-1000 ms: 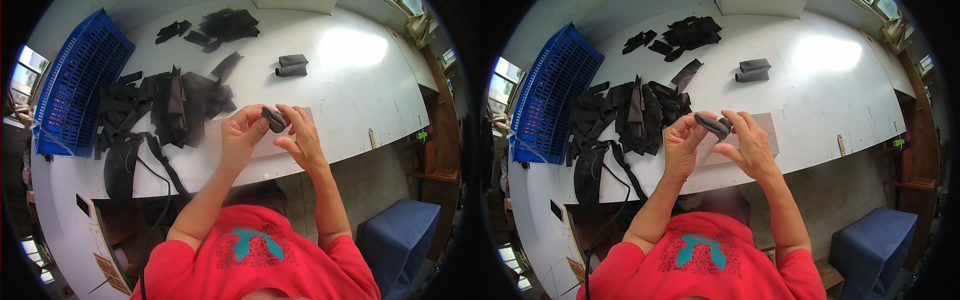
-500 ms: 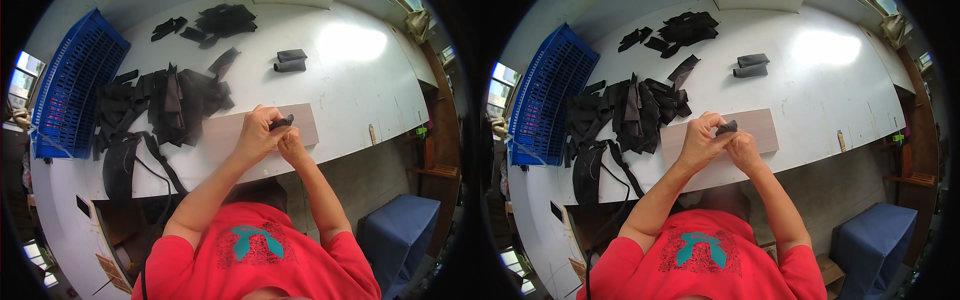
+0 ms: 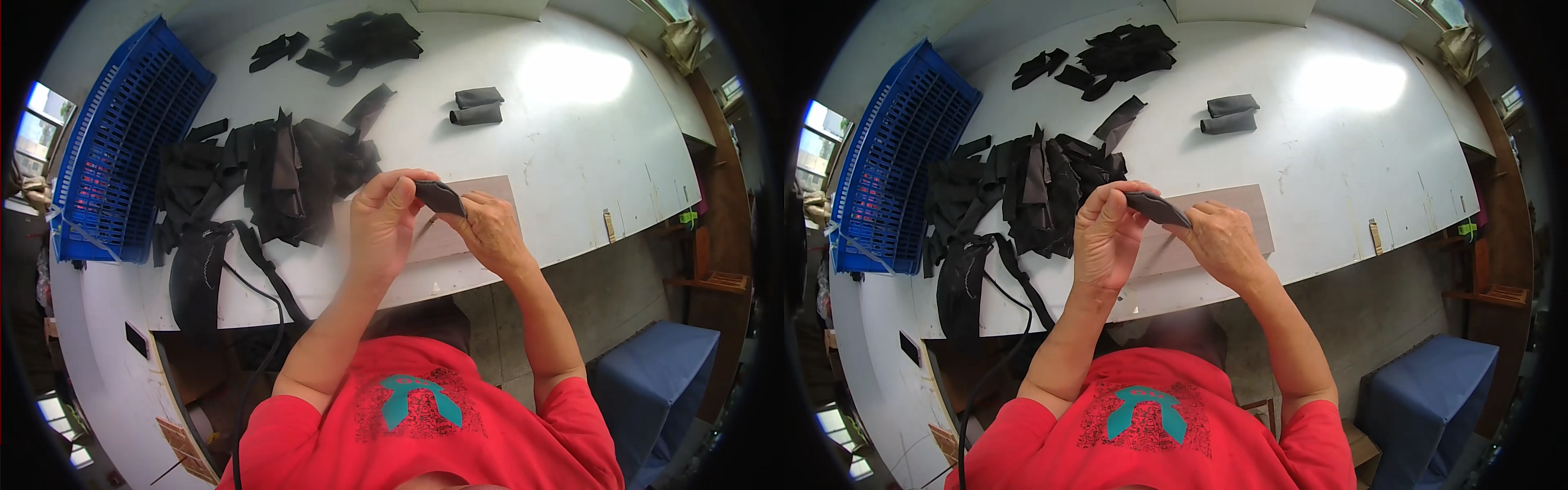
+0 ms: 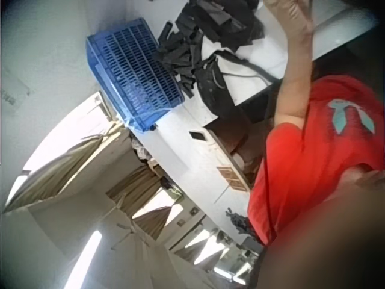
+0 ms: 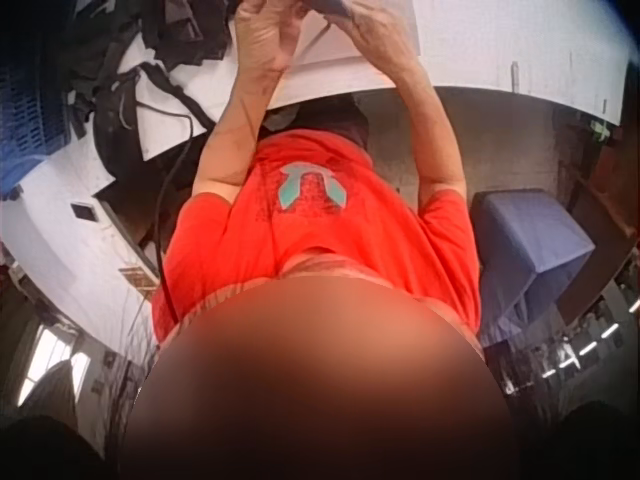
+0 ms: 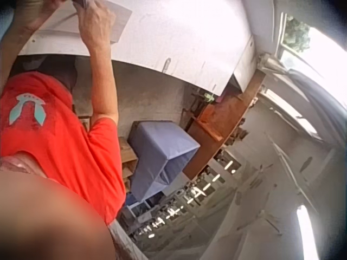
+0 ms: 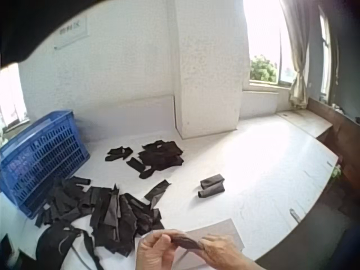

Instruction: The person is assembling small pieces of black material, likely fabric or synthetic leather, by folding and arranging them on a workbench.

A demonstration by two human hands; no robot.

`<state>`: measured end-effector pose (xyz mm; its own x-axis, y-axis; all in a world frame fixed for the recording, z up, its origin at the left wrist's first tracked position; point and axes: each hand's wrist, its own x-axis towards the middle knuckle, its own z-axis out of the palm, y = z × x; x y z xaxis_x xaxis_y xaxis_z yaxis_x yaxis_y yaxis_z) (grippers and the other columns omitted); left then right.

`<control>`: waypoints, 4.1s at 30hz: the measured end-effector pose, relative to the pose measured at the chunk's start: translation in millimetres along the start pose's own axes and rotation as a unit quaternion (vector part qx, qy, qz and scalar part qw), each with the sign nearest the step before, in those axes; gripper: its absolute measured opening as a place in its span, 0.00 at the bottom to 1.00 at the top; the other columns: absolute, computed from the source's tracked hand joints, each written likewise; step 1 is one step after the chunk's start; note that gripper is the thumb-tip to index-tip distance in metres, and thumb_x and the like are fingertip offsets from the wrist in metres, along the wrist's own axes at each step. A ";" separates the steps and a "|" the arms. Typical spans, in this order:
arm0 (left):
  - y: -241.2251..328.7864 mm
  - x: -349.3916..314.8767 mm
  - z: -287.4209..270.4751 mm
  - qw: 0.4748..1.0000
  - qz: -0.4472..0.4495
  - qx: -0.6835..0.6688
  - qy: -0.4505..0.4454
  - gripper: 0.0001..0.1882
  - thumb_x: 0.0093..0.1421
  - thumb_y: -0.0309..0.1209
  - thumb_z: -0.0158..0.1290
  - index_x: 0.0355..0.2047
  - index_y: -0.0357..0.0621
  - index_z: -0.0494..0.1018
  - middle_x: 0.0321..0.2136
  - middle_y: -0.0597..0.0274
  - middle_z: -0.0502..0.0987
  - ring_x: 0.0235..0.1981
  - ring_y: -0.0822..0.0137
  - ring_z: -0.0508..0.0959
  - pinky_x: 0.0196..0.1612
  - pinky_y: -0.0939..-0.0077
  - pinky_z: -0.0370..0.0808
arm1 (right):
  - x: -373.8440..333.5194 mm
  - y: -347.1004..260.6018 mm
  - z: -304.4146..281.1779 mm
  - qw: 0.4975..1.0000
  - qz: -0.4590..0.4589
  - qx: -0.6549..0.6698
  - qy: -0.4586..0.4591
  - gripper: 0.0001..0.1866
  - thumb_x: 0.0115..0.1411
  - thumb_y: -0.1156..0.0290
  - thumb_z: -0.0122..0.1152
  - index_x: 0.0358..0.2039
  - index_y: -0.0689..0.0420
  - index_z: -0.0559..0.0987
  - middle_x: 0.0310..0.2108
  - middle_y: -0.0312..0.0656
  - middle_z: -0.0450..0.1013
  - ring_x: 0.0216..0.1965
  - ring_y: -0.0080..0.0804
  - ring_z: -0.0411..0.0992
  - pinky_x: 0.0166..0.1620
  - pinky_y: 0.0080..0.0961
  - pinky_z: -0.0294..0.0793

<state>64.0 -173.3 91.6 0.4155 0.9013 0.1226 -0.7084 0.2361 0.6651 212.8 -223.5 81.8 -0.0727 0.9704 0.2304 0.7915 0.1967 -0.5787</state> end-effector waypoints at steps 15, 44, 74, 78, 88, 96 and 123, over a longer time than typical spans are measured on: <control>-7.8 9.9 25.6 0.891 -0.048 0.434 -0.122 0.06 0.46 0.25 0.58 0.22 0.36 0.73 0.21 0.66 0.72 0.24 0.78 0.68 0.29 0.83 0.65 | -14.4 6.2 23.7 0.994 0.006 0.069 0.079 0.07 0.49 0.68 0.55 0.24 0.58 0.73 0.21 0.43 0.71 0.24 0.42 0.70 0.26 0.34 0.67; -5.0 108.4 -99.4 0.490 0.021 0.858 0.154 0.08 0.45 0.31 0.54 0.22 0.37 0.73 0.29 0.50 0.73 0.30 0.53 0.74 0.31 0.64 0.72 | -77.2 -26.3 27.0 0.891 0.269 0.354 0.097 0.14 0.59 0.67 0.46 0.21 0.63 0.71 0.11 0.33 0.63 0.14 0.16 0.59 0.17 0.15 0.56; 66.7 -63.9 -28.5 0.963 -0.182 0.189 0.067 0.06 0.47 0.23 0.57 0.25 0.36 0.71 0.17 0.63 0.73 0.17 0.77 0.71 0.21 0.86 0.68 | -9.0 -81.2 52.3 0.641 0.268 0.715 0.076 0.23 0.51 0.77 0.57 0.46 0.68 0.62 0.27 0.36 0.69 0.26 0.18 0.68 0.23 0.12 0.67; 67.9 -63.6 -29.0 0.954 -0.169 0.240 0.061 0.05 0.49 0.24 0.55 0.25 0.35 0.72 0.17 0.63 0.73 0.17 0.77 0.71 0.20 0.87 0.68 | -10.4 -78.4 51.7 0.642 0.279 0.710 0.077 0.23 0.51 0.76 0.57 0.46 0.69 0.61 0.27 0.36 0.69 0.26 0.18 0.67 0.23 0.12 0.67; 65.2 -66.8 -20.4 0.929 -0.122 0.345 0.061 0.04 0.49 0.26 0.56 0.25 0.38 0.74 0.17 0.67 0.72 0.18 0.81 0.69 0.21 0.89 0.66 | -22.9 -91.3 38.0 0.939 0.081 0.300 0.150 0.10 0.44 0.72 0.63 0.27 0.61 0.76 0.25 0.39 0.68 0.19 0.22 0.65 0.23 0.18 0.64; 30.2 -73.3 -18.2 0.782 0.107 0.601 0.123 0.02 0.51 0.19 0.49 0.22 0.36 0.68 0.13 0.68 0.70 0.16 0.81 0.71 0.19 0.87 0.68 | -17.2 -94.6 47.7 0.970 0.032 0.147 0.190 0.05 0.43 0.79 0.62 0.19 0.61 0.73 0.17 0.35 0.65 0.16 0.24 0.65 0.19 0.20 0.64; 36.1 -64.2 -25.9 0.968 -0.131 0.169 0.128 0.11 0.43 0.16 0.49 0.30 0.38 0.67 0.20 0.69 0.68 0.12 0.85 0.60 0.12 0.92 0.54 | -28.5 -71.1 54.1 0.577 0.267 0.772 -0.001 0.04 0.51 0.72 0.58 0.25 0.58 0.74 0.21 0.29 0.66 0.19 0.15 0.58 0.23 0.12 0.55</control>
<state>-3.0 -213.2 88.6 0.3697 0.8973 -0.2413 -0.3523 0.3757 0.8572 125.7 -257.6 74.1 -0.0713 0.9500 -0.3041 -0.7826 -0.2422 -0.5734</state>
